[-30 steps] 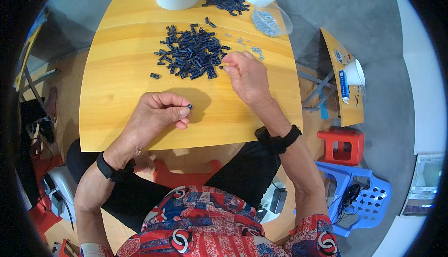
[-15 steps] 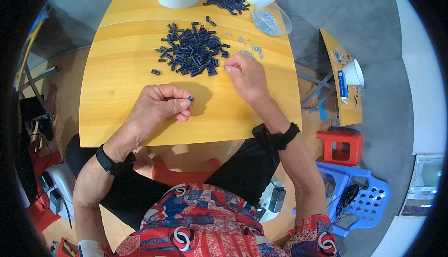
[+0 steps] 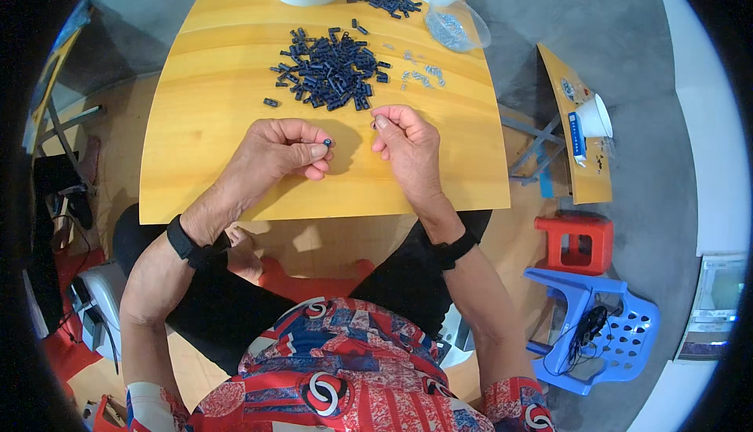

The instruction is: Assembling small blue plastic pins with silver metal clips at a wooden table.

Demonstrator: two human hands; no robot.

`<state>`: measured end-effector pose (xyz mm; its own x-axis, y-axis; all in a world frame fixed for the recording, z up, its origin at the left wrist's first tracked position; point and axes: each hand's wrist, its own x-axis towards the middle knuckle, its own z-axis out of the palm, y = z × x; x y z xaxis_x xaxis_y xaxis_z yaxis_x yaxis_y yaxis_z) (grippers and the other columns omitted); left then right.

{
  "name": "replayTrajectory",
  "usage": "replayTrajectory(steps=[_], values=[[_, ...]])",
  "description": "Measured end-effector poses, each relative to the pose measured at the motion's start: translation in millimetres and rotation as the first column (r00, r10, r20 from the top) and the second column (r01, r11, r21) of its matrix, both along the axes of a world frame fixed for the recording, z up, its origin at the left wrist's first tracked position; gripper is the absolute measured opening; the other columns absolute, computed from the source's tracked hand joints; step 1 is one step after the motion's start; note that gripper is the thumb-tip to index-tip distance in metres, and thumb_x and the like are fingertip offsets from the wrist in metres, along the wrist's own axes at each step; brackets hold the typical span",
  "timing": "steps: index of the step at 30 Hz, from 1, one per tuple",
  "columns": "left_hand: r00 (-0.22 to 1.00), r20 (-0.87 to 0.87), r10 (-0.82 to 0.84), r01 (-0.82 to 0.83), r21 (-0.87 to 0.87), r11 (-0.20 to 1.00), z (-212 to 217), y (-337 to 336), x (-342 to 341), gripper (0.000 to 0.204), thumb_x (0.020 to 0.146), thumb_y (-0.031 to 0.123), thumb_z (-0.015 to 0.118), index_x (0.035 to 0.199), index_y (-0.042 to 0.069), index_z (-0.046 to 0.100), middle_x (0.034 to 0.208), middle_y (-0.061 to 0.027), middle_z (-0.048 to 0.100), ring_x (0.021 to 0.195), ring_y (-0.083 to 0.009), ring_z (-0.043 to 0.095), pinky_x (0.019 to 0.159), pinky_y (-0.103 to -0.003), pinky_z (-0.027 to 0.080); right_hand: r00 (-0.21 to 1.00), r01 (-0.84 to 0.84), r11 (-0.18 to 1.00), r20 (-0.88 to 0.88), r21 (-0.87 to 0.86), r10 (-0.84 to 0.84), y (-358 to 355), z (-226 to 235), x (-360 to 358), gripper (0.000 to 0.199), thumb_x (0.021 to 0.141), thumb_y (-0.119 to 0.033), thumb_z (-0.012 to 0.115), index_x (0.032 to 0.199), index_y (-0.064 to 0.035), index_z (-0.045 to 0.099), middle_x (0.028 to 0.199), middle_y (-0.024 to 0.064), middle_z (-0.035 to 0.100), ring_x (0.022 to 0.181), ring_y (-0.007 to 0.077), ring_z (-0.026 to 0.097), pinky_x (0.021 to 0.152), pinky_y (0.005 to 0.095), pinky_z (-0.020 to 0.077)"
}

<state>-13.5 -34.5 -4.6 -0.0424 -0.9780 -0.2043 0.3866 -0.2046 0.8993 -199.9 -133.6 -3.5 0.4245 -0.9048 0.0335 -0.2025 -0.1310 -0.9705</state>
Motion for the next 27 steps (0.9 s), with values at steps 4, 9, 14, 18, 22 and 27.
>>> replayTrajectory(steps=[4, 9, 14, 18, 22, 27], values=[[0.999, 0.045, -0.006, 0.006, 0.01, 1.0, -1.0, -0.3, -0.8, 0.014, 0.086, 0.007, 0.06, 0.095, -0.003, 0.062, 0.08, -0.0071, 0.064, 0.071, -0.0117, 0.063, 0.068, -0.024, 0.053, 0.999, 0.02, 0.999, 0.039, -0.038, -0.019, 2.4, -5.4, 2.6, 0.012, 0.088, -0.005, 0.054, 0.097, 0.0007, 0.06, 0.079, 0.0023, 0.062, 0.057, 0.0045, 0.053, 0.049, 0.0174, 0.0397], [0.997, 0.078, -0.016, 0.018, -0.026, 1.0, -4.6, -0.3, -0.5, 0.014, 0.087, 0.008, 0.06, 0.095, -0.003, 0.062, 0.08, -0.0071, 0.064, 0.071, -0.0113, 0.062, 0.067, -0.024, 0.053, 0.996, 0.017, 0.999, 0.092, -0.027, -0.014, 0.9, -7.6, 1.1, 0.011, 0.088, -0.004, 0.055, 0.097, 0.0, 0.06, 0.083, 0.0037, 0.063, 0.056, 0.0049, 0.053, 0.047, 0.0168, 0.0388], [0.996, 0.087, -0.012, 0.015, -0.035, 0.999, -6.3, -4.0, -3.0, 0.014, 0.087, 0.007, 0.059, 0.095, -0.004, 0.062, 0.079, -0.0067, 0.064, 0.069, -0.0112, 0.061, 0.067, -0.023, 0.053, 0.993, 0.016, 1.0, 0.118, -0.012, -0.014, 1.7, -7.9, 1.2, 0.012, 0.088, -0.004, 0.054, 0.098, 0.0, 0.059, 0.084, 0.0035, 0.064, 0.056, 0.0046, 0.052, 0.047, 0.017, 0.0383], [0.997, 0.077, -0.004, 0.006, -0.026, 1.0, -5.7, -5.6, -4.2, 0.013, 0.087, 0.006, 0.059, 0.095, -0.004, 0.062, 0.079, -0.0067, 0.064, 0.069, -0.0111, 0.061, 0.067, -0.024, 0.052, 0.996, 0.018, 1.0, 0.091, -0.019, -0.016, 4.7, -4.9, 3.6, 0.013, 0.088, -0.004, 0.053, 0.099, -0.0003, 0.06, 0.085, 0.003, 0.064, 0.056, 0.0042, 0.051, 0.048, 0.0165, 0.0379], [0.997, 0.078, -0.016, 0.018, -0.031, 0.999, -8.0, -6.0, -5.2, 0.013, 0.087, 0.006, 0.06, 0.096, -0.004, 0.062, 0.077, -0.0064, 0.064, 0.068, -0.0106, 0.061, 0.066, -0.023, 0.053, 0.999, 0.035, 0.999, 0.031, 0.003, -0.035, 7.1, 0.9, 3.2, 0.013, 0.088, -0.005, 0.053, 0.098, -0.0004, 0.061, 0.085, 0.0027, 0.065, 0.057, 0.004, 0.051, 0.049, 0.0165, 0.0386], [0.999, 0.041, -0.003, 0.003, -0.008, 1.0, -4.2, -4.7, -5.5, 0.013, 0.087, 0.006, 0.06, 0.096, -0.004, 0.062, 0.077, -0.0065, 0.064, 0.068, -0.01, 0.061, 0.066, -0.023, 0.053, 0.992, 0.07, 0.997, 0.1, 0.015, -0.071, 9.8, 4.9, 2.6, 0.013, 0.087, -0.004, 0.056, 0.096, -0.0006, 0.064, 0.083, 0.0021, 0.064, 0.062, 0.0049, 0.053, 0.055, 0.0177, 0.0417]])
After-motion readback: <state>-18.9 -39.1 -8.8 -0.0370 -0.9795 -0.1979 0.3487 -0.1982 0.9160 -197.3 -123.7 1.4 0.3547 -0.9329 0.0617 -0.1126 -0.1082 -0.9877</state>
